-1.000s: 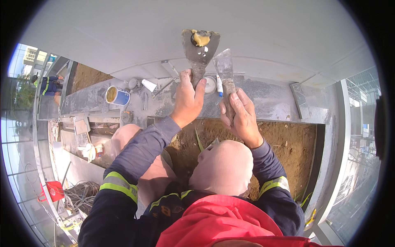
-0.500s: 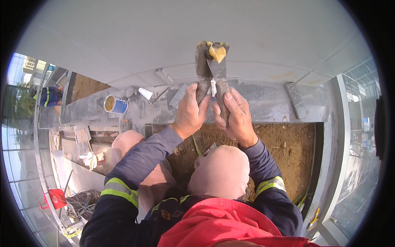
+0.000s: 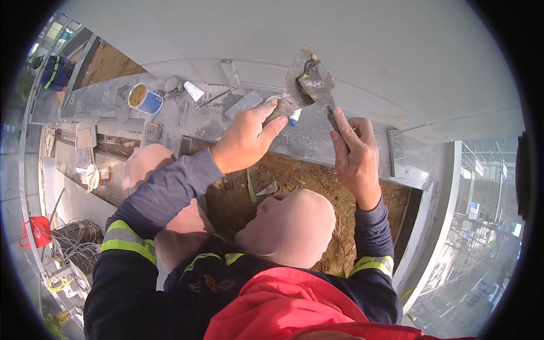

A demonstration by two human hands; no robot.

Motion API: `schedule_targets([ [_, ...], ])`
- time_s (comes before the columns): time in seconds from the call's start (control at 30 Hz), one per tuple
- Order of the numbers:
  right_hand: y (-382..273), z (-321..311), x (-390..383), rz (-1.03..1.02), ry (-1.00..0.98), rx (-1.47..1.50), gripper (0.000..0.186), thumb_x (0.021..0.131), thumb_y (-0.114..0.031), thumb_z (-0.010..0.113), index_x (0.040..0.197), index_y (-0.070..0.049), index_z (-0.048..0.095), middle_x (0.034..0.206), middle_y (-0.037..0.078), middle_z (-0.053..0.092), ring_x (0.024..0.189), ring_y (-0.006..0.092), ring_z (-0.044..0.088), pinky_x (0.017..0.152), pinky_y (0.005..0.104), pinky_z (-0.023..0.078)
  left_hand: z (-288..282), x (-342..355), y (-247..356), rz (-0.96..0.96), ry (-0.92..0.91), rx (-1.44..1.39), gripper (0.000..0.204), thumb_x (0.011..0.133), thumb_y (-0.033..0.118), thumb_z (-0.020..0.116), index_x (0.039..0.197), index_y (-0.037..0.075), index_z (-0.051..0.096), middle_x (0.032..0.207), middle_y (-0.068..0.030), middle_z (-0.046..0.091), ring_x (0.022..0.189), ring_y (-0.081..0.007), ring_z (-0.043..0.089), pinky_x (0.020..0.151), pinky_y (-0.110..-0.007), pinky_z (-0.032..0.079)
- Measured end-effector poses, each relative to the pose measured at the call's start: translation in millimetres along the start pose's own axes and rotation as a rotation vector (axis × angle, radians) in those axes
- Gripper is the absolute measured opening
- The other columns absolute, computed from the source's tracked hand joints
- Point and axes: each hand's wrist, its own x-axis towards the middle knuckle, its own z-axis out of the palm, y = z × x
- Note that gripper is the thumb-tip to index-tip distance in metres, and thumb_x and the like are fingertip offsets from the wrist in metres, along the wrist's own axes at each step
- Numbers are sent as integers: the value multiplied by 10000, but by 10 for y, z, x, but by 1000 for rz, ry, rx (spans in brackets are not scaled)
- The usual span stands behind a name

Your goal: The person mixes a yellow substance with a white substance on a trowel, then applies the mixture to a concrete ledge using a smaller trowel. They smooth the applied material along the edge of the ledge.

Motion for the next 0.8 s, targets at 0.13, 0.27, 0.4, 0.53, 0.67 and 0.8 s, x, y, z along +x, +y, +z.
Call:
schedule_targets([
  [0.13, -132, -105, 53, 94, -84, 40, 438, 888, -18, 712, 1320, -84, 687, 927, 107, 584, 719, 210, 579, 633, 335, 485, -119, 52, 267, -359, -202, -135, 478, 989, 211, 633, 1216, -206, 576, 1002, -389, 649, 956, -439, 705, 819, -415, 544],
  [0.27, -169, -160, 89, 100, -88, 48, 423, 893, 8, 693, 1311, -59, 688, 938, 111, 589, 733, 213, 555, 668, 326, 478, -105, -40, 100, -171, -131, -55, 481, 989, 204, 631, 1230, -207, 569, 975, -392, 640, 924, -435, 709, 784, -409, 538],
  [0.4, -135, -200, 112, 54, -173, 72, 401, 892, -47, 717, 1291, -87, 706, 927, 110, 596, 656, 235, 568, 605, 352, 479, -69, -140, -66, 5, -90, 5, 485, 987, 202, 632, 1238, -208, 566, 1003, -396, 636, 950, -437, 706, 807, -406, 538],
  [0.53, -149, -163, 140, 106, -215, 135, 387, 901, -40, 712, 1287, -58, 701, 935, 109, 598, 697, 231, 567, 640, 357, 477, -151, -47, 120, -128, -214, -3, 493, 988, 207, 630, 1247, -207, 563, 1121, -400, 629, 1082, -446, 676, 924, -398, 530],
  [0.67, -180, -232, 144, 118, -165, 135, 397, 913, -6, 689, 1308, -37, 682, 930, 111, 578, 740, 210, 555, 662, 329, 467, -125, -124, 61, -190, -211, -47, 503, 988, 212, 629, 1247, -213, 557, 1178, -398, 619, 1151, -448, 650, 990, -390, 509],
  [0.8, -185, -206, 82, 125, -207, 144, 395, 893, -42, 719, 1287, -78, 706, 950, 111, 598, 688, 223, 583, 613, 351, 482, -166, -125, 60, -288, -259, -81, 514, 994, 226, 624, 1253, -212, 555, 1227, -395, 606, 1194, -446, 631, 1027, -391, 491],
])
